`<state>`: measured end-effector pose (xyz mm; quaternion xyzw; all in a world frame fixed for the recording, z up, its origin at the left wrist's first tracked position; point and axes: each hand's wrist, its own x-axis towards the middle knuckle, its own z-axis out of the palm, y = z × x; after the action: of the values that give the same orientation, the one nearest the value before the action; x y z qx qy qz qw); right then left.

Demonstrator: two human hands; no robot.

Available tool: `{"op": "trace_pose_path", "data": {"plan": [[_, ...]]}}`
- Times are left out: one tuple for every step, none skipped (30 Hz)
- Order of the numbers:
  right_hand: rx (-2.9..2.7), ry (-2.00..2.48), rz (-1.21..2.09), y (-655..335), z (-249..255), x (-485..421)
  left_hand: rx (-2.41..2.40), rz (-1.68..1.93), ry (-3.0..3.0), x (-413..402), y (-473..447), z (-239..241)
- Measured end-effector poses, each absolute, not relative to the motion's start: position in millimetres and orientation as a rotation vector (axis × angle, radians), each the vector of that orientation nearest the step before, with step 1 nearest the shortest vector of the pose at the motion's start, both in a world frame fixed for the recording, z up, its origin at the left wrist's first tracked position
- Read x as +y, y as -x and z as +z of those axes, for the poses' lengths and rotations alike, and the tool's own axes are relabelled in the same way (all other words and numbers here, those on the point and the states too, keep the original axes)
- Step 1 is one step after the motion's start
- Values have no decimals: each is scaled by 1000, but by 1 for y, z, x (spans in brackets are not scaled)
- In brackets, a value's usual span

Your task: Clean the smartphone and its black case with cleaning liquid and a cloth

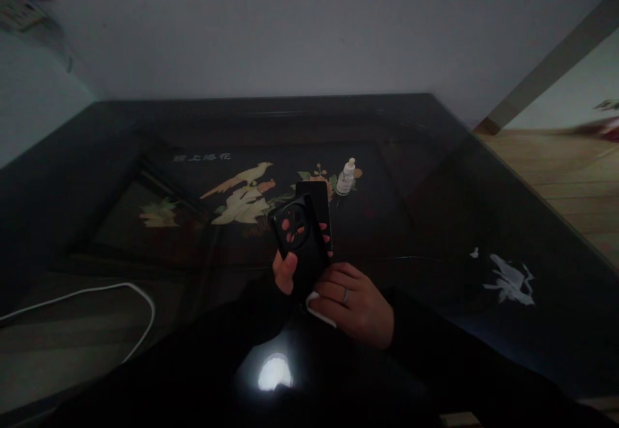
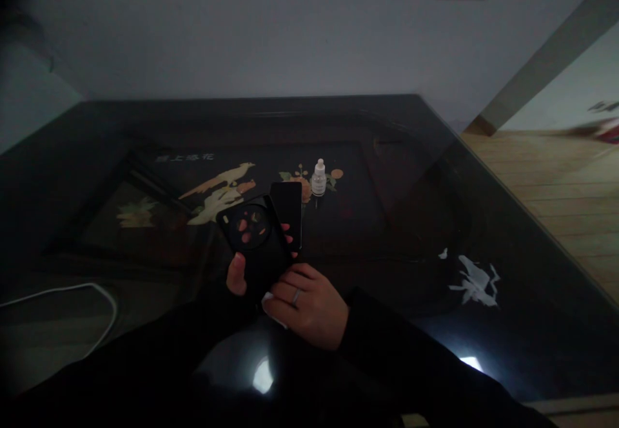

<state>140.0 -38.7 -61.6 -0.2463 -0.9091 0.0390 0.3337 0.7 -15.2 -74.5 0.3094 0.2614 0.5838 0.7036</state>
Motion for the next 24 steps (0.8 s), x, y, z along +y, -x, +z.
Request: {"op": "trace_pose_path", "data": {"plan": [[-2387,624,110,-139,-62,-40,575,1291,-680,-15,-1,-75],[-2398,624,114,-140,-62,-40,569,1287,-673,-15,0,-75],[-2401,646,113,-141,-63,-40,565,1288,-667,-15,0,-76],[-2397,679,108,-142,-64,-39,564,1292,-662,-15,0,-76],[-2390,713,104,-144,-64,-38,565,1295,-658,-15,0,-77],[-2381,739,101,-144,-64,-38,568,1293,-654,-15,0,-77],[-2376,748,100,-145,-64,-37,572,1287,-652,-14,0,-77],[-2379,734,103,-144,-64,-38,576,1280,-654,-14,0,-77],[-2392,702,107,-143,-63,-38,578,1273,-658,-14,0,-77],[-2408,664,107,-142,-63,-38,581,1270,-664,-14,-1,-76],[-2420,637,100,-142,-62,-38,586,1279,-667,-14,-1,-75],[-2420,630,87,-142,-62,-37,594,1295,-665,-14,-2,-75],[-2412,640,80,-144,-61,-36,602,1308,-655,-14,-3,-74],[-2393,662,87,-147,-61,-35,608,1315,-640,-14,-3,-74],[-2361,689,107,-151,-60,-33,612,1308,-626,-14,-3,-73],[-2313,715,141,-155,-59,-31,612,1288,-619,-14,-2,-73],[-2259,746,191,-160,-57,-29,606,1255,-622,-13,-1,-72],[-2199,786,252,-165,-54,-27,591,1205,-634,-13,1,-72],[-2139,840,314,-170,-51,-26,572,1149,-646,-13,3,-71],[-2086,897,368,-175,-48,-24,545,1075,-651,-13,6,-70],[-2047,949,412,-179,-44,-23,516,995,-648,-13,9,-69],[-2026,986,441,-182,-40,-21,487,917,-643,-13,11,-68],[-2021,1005,450,-186,-36,-19,462,840,-642,-14,14,-66],[-2023,1007,440,-188,-32,-18,447,780,-645,-14,17,-64]]}}
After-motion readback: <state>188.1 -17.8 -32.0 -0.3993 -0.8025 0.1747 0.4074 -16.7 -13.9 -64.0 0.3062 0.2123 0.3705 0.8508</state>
